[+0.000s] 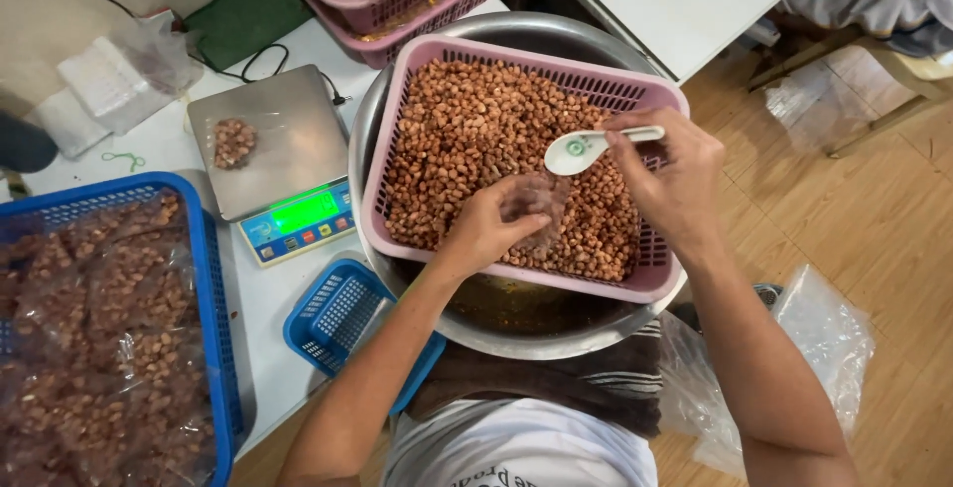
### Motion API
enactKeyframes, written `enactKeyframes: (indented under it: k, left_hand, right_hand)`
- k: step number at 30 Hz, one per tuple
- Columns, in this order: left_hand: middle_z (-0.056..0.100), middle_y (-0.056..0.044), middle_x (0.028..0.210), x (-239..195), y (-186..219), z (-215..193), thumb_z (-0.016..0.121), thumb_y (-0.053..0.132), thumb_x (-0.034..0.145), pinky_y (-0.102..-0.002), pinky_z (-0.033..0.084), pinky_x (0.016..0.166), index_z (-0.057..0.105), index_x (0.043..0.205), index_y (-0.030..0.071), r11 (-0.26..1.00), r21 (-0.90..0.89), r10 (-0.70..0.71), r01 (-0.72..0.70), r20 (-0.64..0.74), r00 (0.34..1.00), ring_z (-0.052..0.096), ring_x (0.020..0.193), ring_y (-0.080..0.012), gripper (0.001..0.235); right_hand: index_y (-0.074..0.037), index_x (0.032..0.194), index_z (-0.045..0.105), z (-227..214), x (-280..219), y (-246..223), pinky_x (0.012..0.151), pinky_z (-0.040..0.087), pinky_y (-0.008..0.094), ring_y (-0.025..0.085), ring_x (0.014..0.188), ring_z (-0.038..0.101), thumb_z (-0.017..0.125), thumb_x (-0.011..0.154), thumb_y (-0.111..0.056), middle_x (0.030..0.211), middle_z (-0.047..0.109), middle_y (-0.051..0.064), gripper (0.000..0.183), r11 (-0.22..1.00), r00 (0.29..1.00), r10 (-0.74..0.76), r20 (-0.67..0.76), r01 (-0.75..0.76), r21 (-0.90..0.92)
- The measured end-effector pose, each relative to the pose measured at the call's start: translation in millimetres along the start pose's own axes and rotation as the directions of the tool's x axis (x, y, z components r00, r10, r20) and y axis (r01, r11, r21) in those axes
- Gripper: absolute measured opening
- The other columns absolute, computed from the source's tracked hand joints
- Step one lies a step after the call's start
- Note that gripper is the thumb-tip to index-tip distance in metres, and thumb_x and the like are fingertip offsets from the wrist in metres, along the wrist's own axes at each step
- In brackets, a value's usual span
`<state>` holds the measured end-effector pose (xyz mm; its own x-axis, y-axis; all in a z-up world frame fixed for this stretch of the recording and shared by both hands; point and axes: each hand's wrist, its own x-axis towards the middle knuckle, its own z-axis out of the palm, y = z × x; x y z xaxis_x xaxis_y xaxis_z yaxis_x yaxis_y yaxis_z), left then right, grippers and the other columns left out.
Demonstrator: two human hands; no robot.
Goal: The person scoops peanuts from a pink basket into small plastic bags using a spoon, weighs each bag on a digital scale, and places the filled bags into a blue basket. The process is repeated continuously throughout the clip.
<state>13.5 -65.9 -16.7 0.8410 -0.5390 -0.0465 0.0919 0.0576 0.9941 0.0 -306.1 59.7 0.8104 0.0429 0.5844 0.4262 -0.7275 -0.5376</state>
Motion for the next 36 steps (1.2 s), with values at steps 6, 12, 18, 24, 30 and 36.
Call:
enactKeyframes:
  k: [6,12,18,24,30,36]
  left_hand:
    - [0.077,-0.008,0.081,7,14,-14,0.072,0.011,0.094,-0.028,0.059,0.054,0.075,0.105,0.010,0.994,0.042,0.105,-0.099,-0.160,0.981,0.073,0.069,-0.0145,0.012]
    - [0.079,0.005,0.082,31,55,-140,0.080,0.028,0.092,-0.024,0.060,0.077,0.075,0.099,0.028,0.864,0.393,0.469,-0.315,-0.399,0.788,0.075,0.079,-0.0082,0.009]
    - [0.077,-0.007,0.103,40,-56,-271,0.070,0.025,0.100,-0.044,0.049,0.091,0.078,0.096,0.012,0.490,0.867,0.682,-0.085,-0.321,0.657,0.070,0.099,-0.0284,0.016]
    - [0.048,-0.022,0.151,-7,-77,-279,0.082,0.015,0.070,-0.058,0.022,0.123,0.050,0.146,0.005,0.056,0.840,0.605,0.540,-0.459,0.651,0.041,0.141,-0.0438,0.083]
    - [0.077,-0.005,0.087,-70,-39,-346,0.070,0.016,0.089,-0.035,0.056,0.078,0.075,0.087,0.012,0.676,0.729,0.694,0.107,-0.679,0.241,0.074,0.081,-0.0213,0.007]
    - [0.082,-0.006,0.092,-220,37,-340,0.065,0.000,0.097,-0.026,0.069,0.070,0.074,0.096,0.010,0.824,0.563,0.546,0.063,-0.819,0.180,0.084,0.082,-0.0171,0.013]
  right_hand:
    - [-0.007,0.109,0.080,-12,0,-7,0.077,0.057,0.040,0.036,0.090,0.073,0.080,0.102,-0.005,0.096,0.073,0.015,0.008,0.989,1.000,-0.024,-0.018,0.022,-0.145]
    - [-0.009,0.105,0.079,10,-18,20,0.076,0.056,0.041,0.036,0.086,0.072,0.080,0.100,-0.005,0.088,0.071,0.013,0.007,0.968,0.998,-0.013,0.064,0.028,-0.250]
    - [-0.003,0.104,0.078,22,-16,6,0.067,0.054,0.037,0.022,0.077,0.069,0.076,0.099,-0.007,0.099,0.077,0.014,0.006,0.944,0.979,0.062,0.194,0.006,-0.331]
    - [-0.003,0.108,0.076,29,-31,29,0.093,0.054,0.038,0.026,0.096,0.072,0.075,0.101,-0.013,0.107,0.077,0.013,0.013,0.953,0.961,0.087,0.263,-0.004,-0.302]
    - [-0.012,0.108,0.080,28,-40,34,0.105,0.046,0.040,0.026,0.094,0.072,0.076,0.106,-0.022,0.107,0.078,0.006,0.011,0.884,0.952,0.141,0.272,0.003,-0.467]
    - [-0.010,0.120,0.079,21,-44,37,0.051,0.057,0.037,0.022,0.064,0.065,0.079,0.110,-0.022,0.107,0.078,0.013,0.016,0.822,0.885,0.384,0.262,-0.199,-0.533]
